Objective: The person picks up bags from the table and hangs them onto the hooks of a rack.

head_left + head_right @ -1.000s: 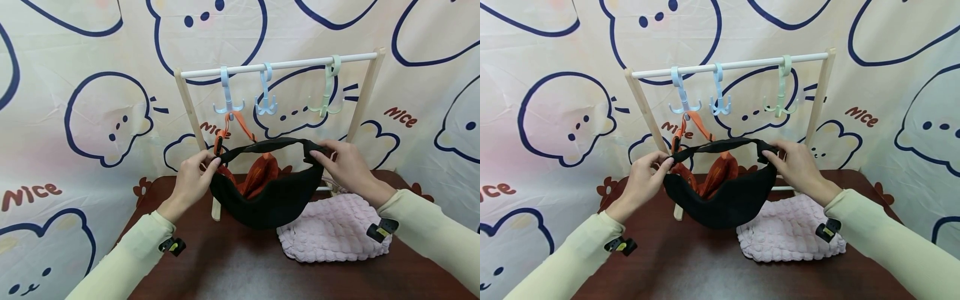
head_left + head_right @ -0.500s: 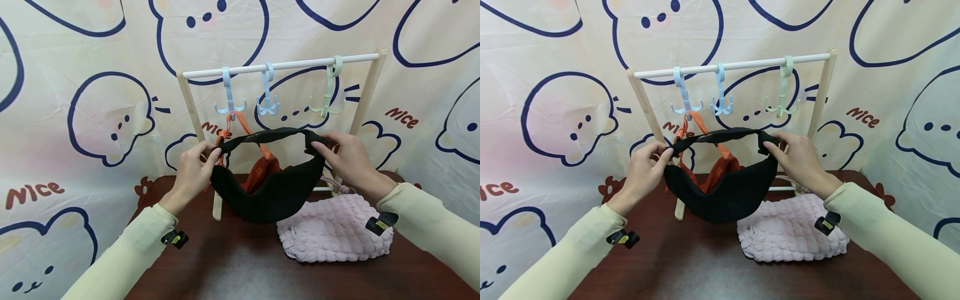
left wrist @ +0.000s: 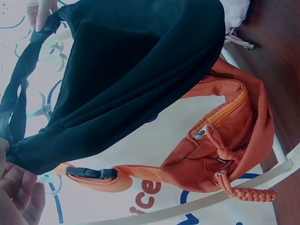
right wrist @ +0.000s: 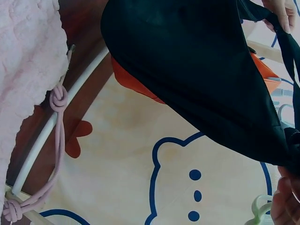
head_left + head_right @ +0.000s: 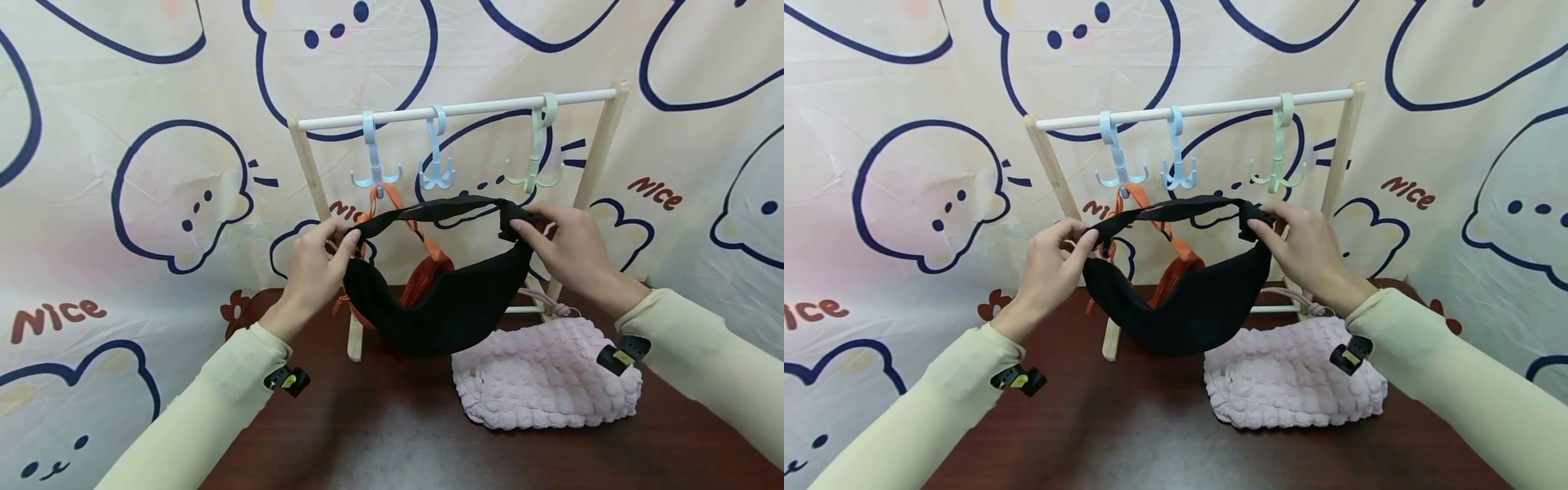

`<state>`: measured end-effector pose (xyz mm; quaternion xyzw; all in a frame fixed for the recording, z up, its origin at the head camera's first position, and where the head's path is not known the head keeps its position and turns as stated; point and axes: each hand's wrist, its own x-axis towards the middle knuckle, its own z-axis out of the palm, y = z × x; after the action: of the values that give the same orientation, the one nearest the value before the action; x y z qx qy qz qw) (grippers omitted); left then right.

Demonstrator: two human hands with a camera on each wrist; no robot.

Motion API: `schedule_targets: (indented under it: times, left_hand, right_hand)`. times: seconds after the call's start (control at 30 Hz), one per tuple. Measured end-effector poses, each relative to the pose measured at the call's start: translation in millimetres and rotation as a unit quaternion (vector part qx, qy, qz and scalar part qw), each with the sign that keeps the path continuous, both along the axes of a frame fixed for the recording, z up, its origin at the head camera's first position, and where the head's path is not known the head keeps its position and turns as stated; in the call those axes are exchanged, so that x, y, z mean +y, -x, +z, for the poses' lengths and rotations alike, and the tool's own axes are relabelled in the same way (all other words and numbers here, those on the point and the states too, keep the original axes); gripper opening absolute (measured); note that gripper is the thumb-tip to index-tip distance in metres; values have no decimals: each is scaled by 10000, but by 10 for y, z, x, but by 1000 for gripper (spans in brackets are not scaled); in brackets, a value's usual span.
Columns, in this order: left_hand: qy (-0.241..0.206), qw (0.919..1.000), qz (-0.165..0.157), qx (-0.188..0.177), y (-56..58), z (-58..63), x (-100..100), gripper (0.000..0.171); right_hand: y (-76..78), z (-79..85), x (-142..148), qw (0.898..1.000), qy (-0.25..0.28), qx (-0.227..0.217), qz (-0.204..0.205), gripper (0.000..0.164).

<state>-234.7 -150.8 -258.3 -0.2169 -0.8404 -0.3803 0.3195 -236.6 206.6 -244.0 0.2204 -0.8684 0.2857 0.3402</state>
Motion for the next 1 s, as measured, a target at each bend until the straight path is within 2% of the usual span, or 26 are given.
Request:
schedule_targets:
  times: [0.2,0.53,1.0]
  left_hand:
    - [-95,9999,72,27,23,38,-19,20]
    - [-238,9996,92,147,39,144,-9,20]
    - [-390,9984,217,344,65,316,35,21]
  right_hand:
    - [24,54,-17,10000,16,43,-4,22]
    - [57,123,-56,9993,66,359,-45,21]
    - [93,209,-82,9990,119,415,-106,22]
